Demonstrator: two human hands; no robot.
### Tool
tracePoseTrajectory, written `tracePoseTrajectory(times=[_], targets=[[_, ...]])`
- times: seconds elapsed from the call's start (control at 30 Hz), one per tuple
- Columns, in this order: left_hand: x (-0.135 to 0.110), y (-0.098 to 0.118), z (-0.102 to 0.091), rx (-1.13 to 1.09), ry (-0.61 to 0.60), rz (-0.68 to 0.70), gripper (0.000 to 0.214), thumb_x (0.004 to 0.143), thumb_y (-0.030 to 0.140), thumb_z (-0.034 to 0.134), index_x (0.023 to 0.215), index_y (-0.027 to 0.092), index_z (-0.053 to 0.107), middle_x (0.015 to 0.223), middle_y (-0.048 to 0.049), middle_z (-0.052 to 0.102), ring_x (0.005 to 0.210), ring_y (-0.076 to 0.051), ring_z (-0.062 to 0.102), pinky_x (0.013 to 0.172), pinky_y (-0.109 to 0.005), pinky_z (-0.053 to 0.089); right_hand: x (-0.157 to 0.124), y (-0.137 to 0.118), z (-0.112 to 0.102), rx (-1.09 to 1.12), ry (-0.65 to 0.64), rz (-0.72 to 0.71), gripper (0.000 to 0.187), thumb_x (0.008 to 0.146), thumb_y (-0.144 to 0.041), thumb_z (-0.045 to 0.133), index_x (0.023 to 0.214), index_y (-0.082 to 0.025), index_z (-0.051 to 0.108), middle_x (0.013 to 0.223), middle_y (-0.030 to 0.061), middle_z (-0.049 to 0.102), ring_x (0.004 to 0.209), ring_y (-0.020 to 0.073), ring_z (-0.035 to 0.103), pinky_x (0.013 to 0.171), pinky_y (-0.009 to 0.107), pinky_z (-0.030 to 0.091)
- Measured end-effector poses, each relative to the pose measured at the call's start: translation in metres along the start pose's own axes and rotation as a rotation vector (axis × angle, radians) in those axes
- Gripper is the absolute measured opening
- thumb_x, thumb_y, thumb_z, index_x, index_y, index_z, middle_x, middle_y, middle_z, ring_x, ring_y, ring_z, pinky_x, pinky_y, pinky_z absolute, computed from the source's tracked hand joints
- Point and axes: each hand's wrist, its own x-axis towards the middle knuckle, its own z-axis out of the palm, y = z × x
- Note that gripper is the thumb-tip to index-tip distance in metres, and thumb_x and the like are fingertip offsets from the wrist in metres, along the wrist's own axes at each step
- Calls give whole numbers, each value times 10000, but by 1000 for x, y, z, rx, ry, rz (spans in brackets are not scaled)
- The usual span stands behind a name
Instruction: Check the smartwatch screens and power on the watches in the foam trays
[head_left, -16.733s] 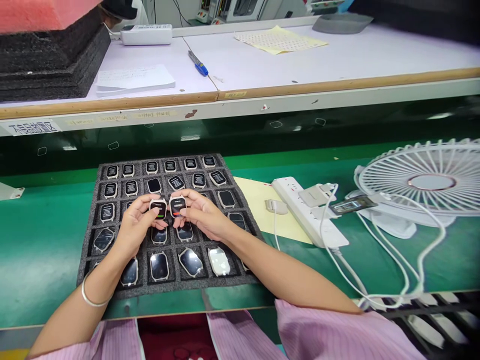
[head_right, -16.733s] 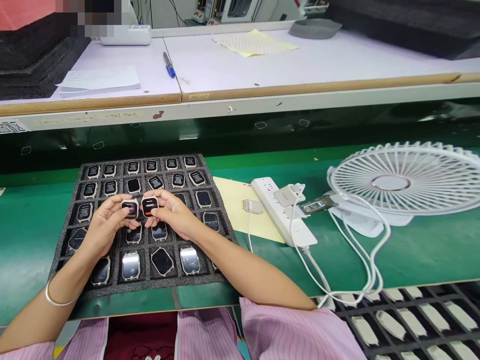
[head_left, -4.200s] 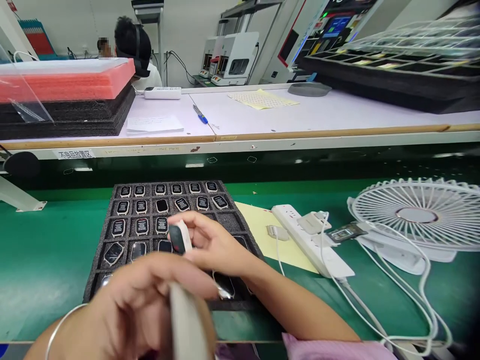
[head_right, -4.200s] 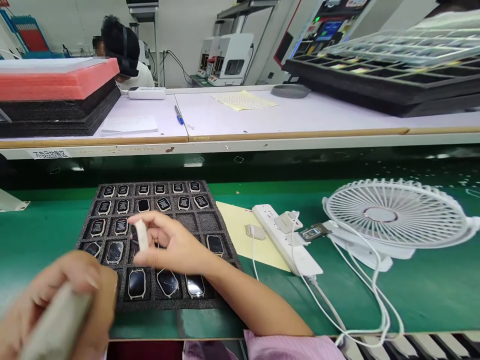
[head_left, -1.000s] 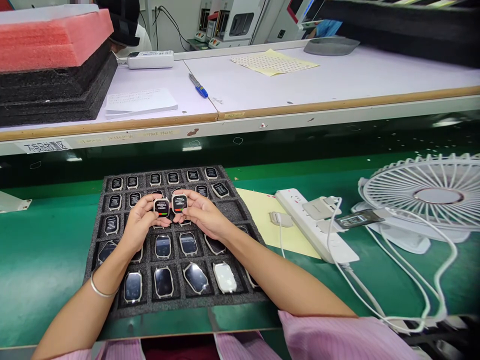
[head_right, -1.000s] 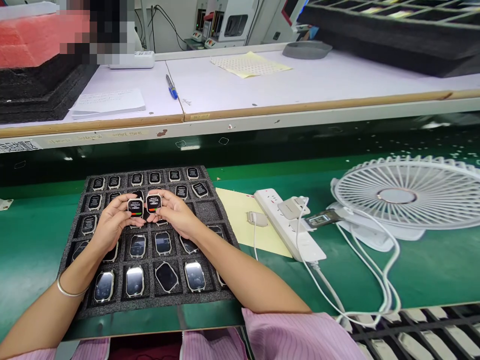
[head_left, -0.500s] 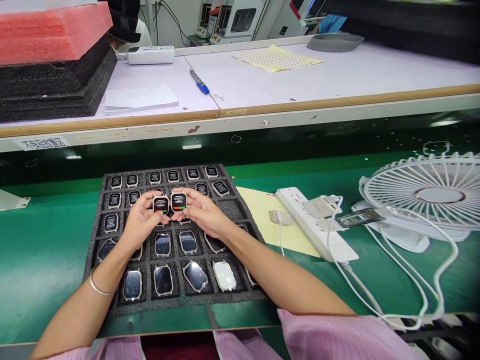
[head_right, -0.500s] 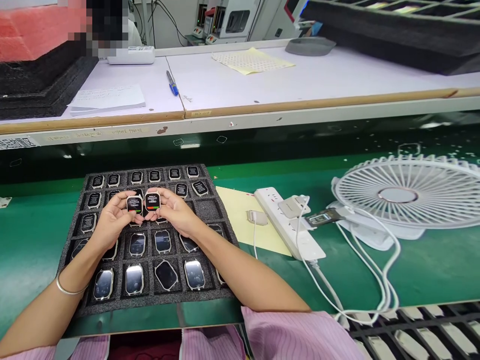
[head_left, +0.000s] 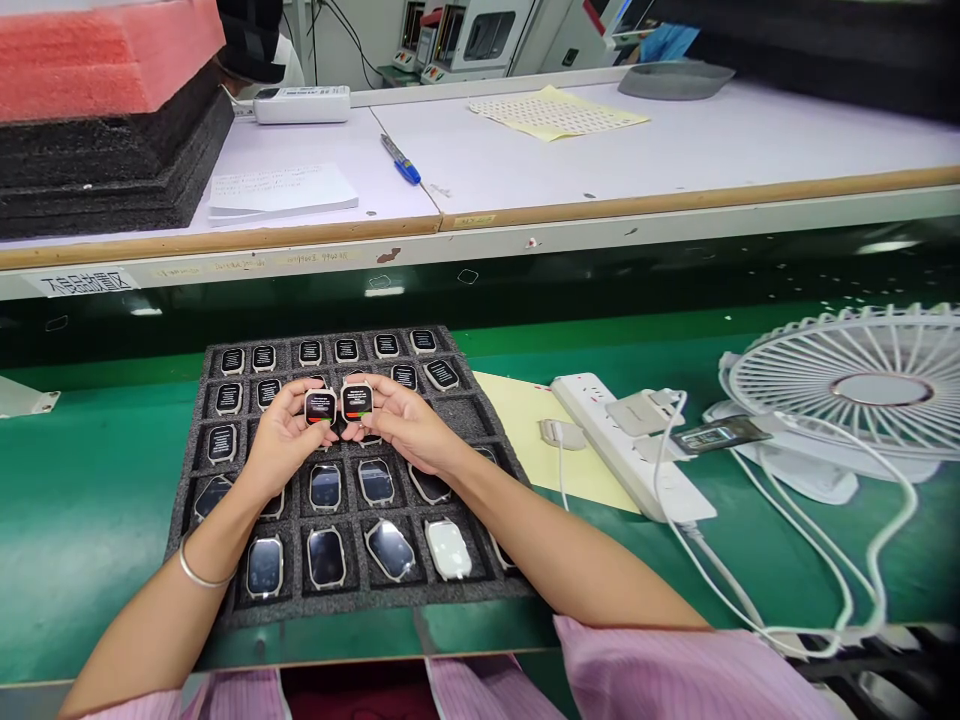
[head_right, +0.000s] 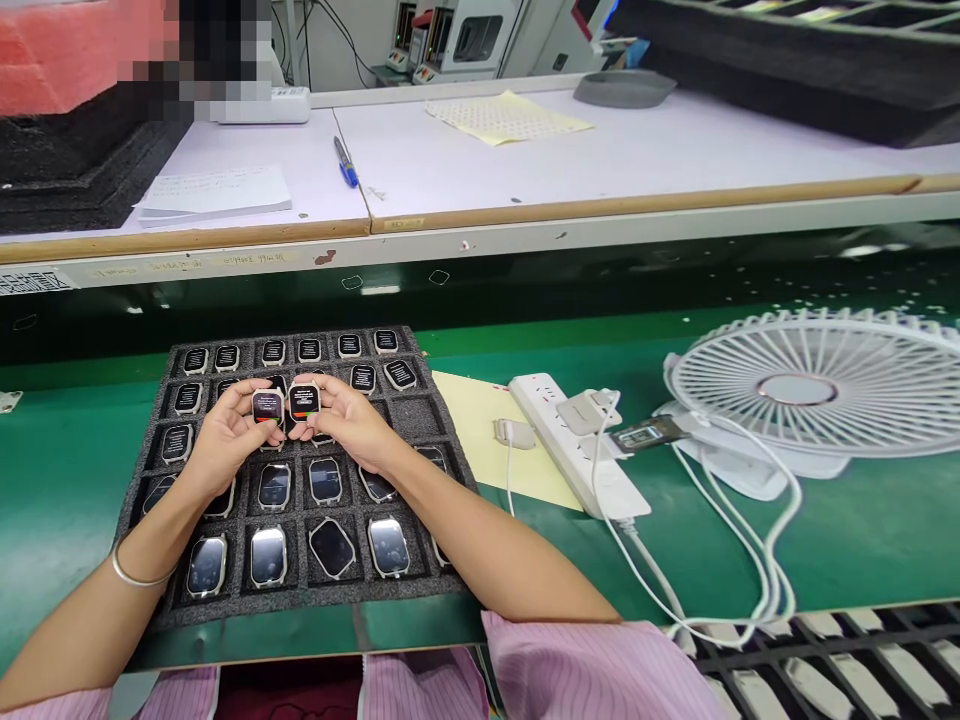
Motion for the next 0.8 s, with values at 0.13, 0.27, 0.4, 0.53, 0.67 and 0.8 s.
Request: tracePoseTrajectory(times=[0.13,0.27,0.4,0.53,0.67,0.8], targets=[[0,0,0,-5,-6,5,505,686,181,772,1134,180,538,968,-6,674,608,-81,663,603,-207,574,0,2,-1,-4,-2,-3,481,766,-129,715,1216,-199,562,896,3,709,743,145,721,696,259,560],[0,1,1,5,2,10,479,694,192,775,1116,177,548,948,-2,668,600,-85,669,587,-205,578,0,3,-2,-25,1,-10,483,779,-148,724,1229,-199,556,882,4,703,741,152,717,695,276,554],[-3,3,2,2,-11,-7,496,715,211,754,1169,180,556,1049,-36,669,674,-126,718,673,-261,619,0,2,-3,-31,16,-18,489,762,-138,705,1224,-199,557,878,0,689,732,151,700,694,289,543],[-5,5,2,-17,-23,-51,462,738,236,712,1176,183,574,1098,-54,666,709,-165,744,693,-302,634,-1,1,-3,-46,51,-9,466,754,-138,701,1198,-196,571,861,-12,668,680,126,671,660,269,517],[-5,7,2,-16,-22,-73,442,739,251,702,1158,177,582,1060,-53,683,680,-178,746,672,-312,640,0,1,-2,-62,73,4,416,769,-186,735,1156,-193,585,810,-28,652,633,112,648,620,255,494],[-5,7,3,-10,-25,-90,439,744,275,721,1149,176,582,1072,-68,699,657,-185,747,667,-334,650,0,1,-1,-66,96,13,390,767,-240,774,1111,-196,595,810,-36,646,580,93,614,589,249,484]])
